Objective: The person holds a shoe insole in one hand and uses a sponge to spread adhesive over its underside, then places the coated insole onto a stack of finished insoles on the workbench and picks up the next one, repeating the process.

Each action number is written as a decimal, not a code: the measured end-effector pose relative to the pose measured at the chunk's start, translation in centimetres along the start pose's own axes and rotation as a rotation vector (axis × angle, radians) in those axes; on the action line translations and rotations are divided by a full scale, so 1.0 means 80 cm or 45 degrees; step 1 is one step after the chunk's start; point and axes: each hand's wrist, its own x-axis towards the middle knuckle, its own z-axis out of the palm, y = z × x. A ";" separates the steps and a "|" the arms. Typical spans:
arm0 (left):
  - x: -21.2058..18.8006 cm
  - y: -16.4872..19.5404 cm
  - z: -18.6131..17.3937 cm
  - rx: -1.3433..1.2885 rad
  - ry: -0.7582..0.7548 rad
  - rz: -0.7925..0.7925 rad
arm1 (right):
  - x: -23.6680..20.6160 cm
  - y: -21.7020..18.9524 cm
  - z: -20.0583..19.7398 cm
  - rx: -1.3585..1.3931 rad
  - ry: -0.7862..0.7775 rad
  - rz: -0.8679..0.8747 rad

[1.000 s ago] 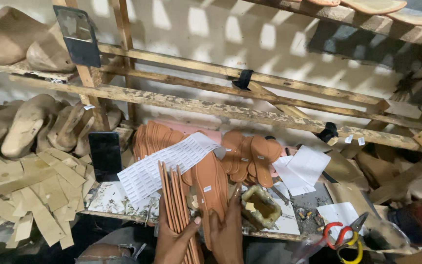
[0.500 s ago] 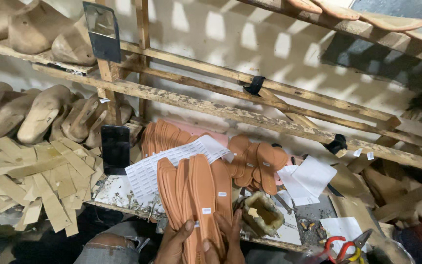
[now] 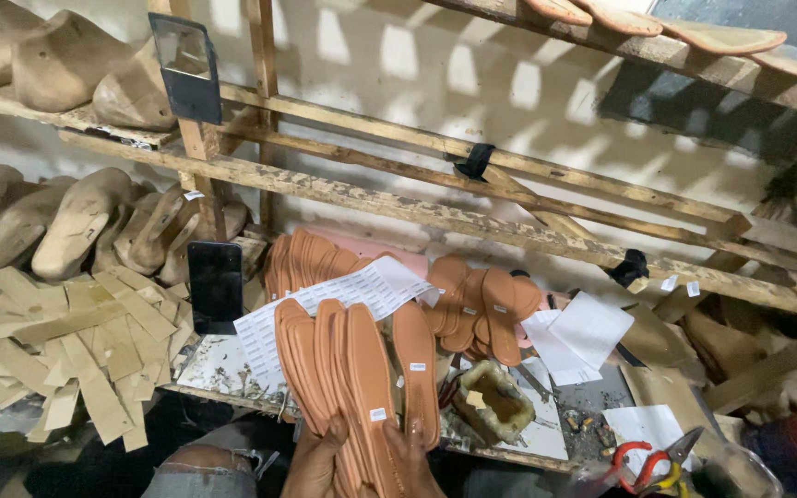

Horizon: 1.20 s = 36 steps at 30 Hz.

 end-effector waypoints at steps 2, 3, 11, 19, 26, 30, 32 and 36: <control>0.004 -0.004 -0.005 0.030 -0.049 0.048 | 0.002 0.002 0.000 0.091 0.093 0.088; 0.004 -0.006 -0.008 -0.009 -0.098 0.056 | 0.002 0.003 0.003 0.096 0.130 0.094; 0.007 0.001 -0.017 -0.382 -0.039 -0.113 | 0.005 0.000 0.037 -0.154 0.034 -0.213; -0.007 0.016 -0.012 -0.109 0.041 -0.205 | 0.007 -0.012 0.027 -0.174 -0.023 -0.310; 0.000 0.027 -0.006 -0.234 -0.026 -0.133 | 0.005 -0.022 0.015 -0.094 -0.100 -0.305; -0.019 0.049 0.021 -0.083 0.155 -0.246 | 0.008 -0.008 -0.001 0.134 -0.053 -0.136; -0.022 0.061 0.038 0.001 0.290 -0.252 | 0.018 0.007 -0.017 0.048 0.148 -0.187; -0.021 0.073 0.054 0.092 0.300 -0.150 | 0.049 0.048 -0.055 -1.483 0.008 -0.598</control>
